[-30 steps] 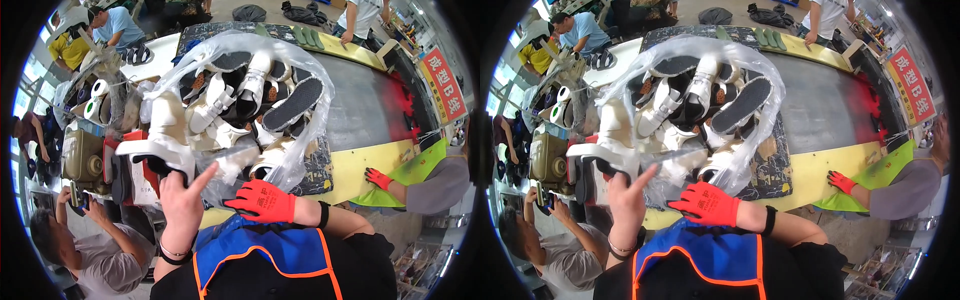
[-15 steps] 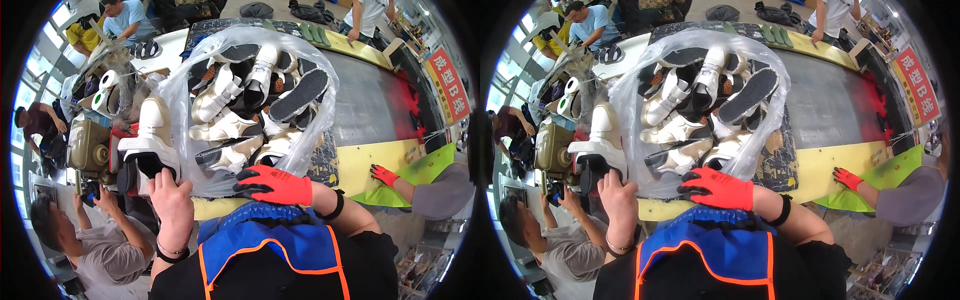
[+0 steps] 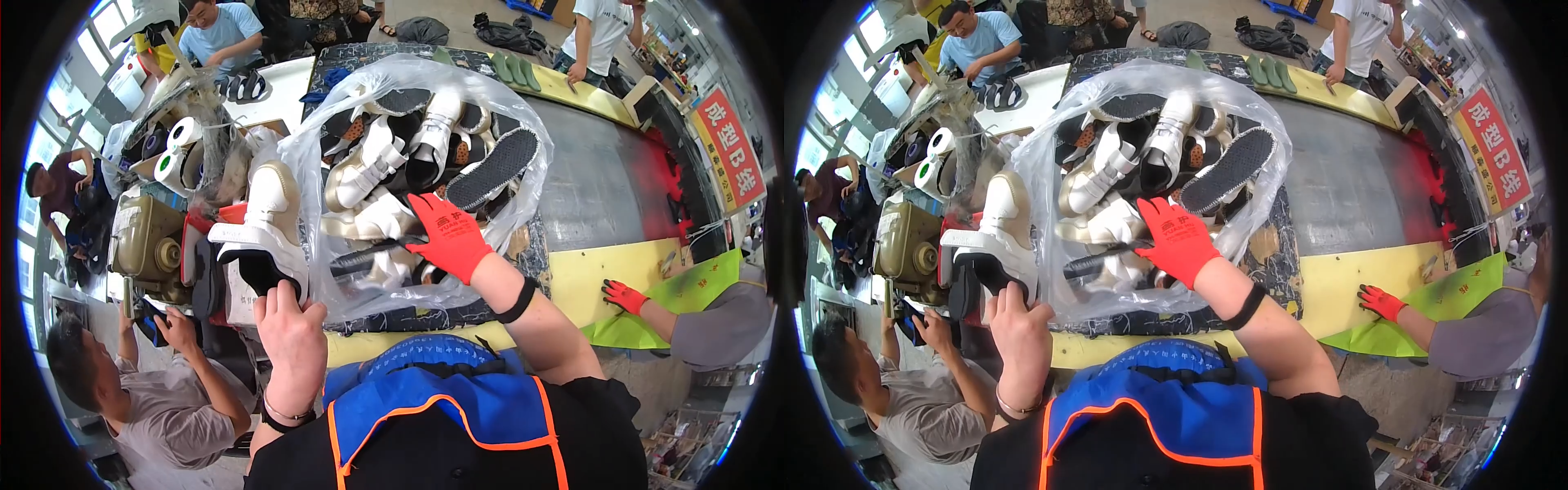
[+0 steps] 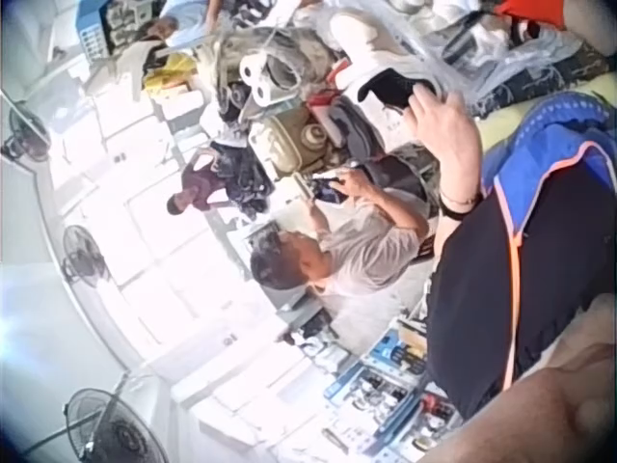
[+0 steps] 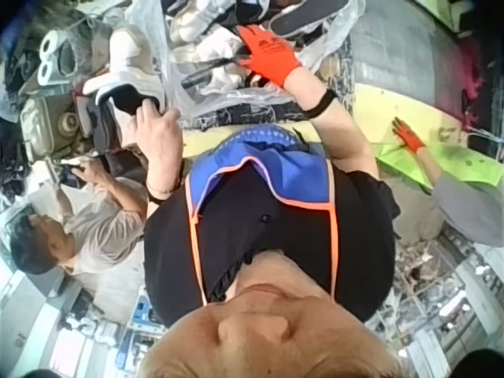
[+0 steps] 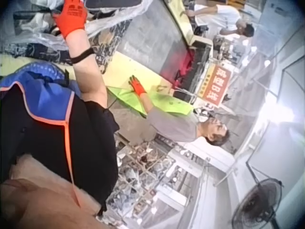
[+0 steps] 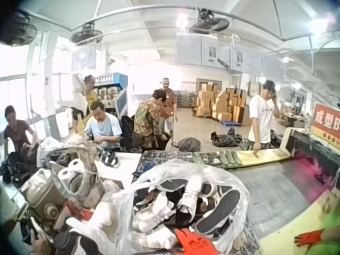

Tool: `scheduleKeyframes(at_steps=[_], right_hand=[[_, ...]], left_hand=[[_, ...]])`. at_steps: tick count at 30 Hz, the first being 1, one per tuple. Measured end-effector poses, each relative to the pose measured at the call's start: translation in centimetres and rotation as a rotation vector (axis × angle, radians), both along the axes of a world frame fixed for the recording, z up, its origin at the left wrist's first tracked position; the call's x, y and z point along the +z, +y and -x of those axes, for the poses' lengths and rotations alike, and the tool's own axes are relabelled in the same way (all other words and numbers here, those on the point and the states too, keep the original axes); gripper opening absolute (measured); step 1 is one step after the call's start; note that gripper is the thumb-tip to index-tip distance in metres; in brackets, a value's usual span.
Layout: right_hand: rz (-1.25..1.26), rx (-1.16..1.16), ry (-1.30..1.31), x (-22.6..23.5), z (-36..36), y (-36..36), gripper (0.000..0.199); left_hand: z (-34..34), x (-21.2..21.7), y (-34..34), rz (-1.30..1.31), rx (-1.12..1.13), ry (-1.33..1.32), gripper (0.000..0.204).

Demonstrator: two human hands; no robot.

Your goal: Sorting and inspecting finished white and gold shoes from a plastic bag at a shoe factory workstation.

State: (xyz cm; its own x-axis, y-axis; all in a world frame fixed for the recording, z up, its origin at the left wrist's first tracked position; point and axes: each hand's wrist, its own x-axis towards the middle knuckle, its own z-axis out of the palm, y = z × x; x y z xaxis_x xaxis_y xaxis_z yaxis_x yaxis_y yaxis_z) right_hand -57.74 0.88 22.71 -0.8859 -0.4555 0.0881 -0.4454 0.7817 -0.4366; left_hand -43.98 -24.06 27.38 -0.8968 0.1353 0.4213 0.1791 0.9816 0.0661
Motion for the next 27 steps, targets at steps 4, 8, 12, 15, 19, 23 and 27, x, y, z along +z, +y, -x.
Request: scheduleKeyframes(at_steps=[4, 8, 12, 15, 19, 23, 27], right_hand=[[-0.19, -0.009, 0.048, 2.0, 0.0, 1.7, 0.072], [-0.412, -0.131, 0.292, 3.1, 0.5, 4.1, 0.071], [-0.152, 0.039, 0.212, 5.2, 1.3, 3.5, 0.055], [-0.016, 0.011, 0.339, 6.9, 3.2, 0.6, 0.043], [0.168, 0.283, 0.432, 6.5, 5.8, -3.6, 0.047], [0.01, 0.382, 0.497, 4.7, 8.3, -7.9, 0.056], [-0.274, 0.416, 0.42, 4.9, 8.7, -7.4, 0.069]], left_hand=[[-0.1, -0.2, -0.8, -0.038, 0.04, 0.038, 0.01], [0.0, -0.1, -0.9, -0.165, 0.078, 0.137, 0.008], [0.4, 0.4, -0.6, -0.224, 0.074, 0.242, 0.012], [1.1, 0.9, -0.3, -0.252, 0.049, 0.287, 0.011], [1.2, 0.6, 0.2, -0.303, 0.021, 0.357, 0.011], [1.3, 0.5, 0.0, -0.336, 0.042, 0.42, 0.01], [1.5, 1.0, -0.8, -0.323, 0.092, 0.408, 0.011]])
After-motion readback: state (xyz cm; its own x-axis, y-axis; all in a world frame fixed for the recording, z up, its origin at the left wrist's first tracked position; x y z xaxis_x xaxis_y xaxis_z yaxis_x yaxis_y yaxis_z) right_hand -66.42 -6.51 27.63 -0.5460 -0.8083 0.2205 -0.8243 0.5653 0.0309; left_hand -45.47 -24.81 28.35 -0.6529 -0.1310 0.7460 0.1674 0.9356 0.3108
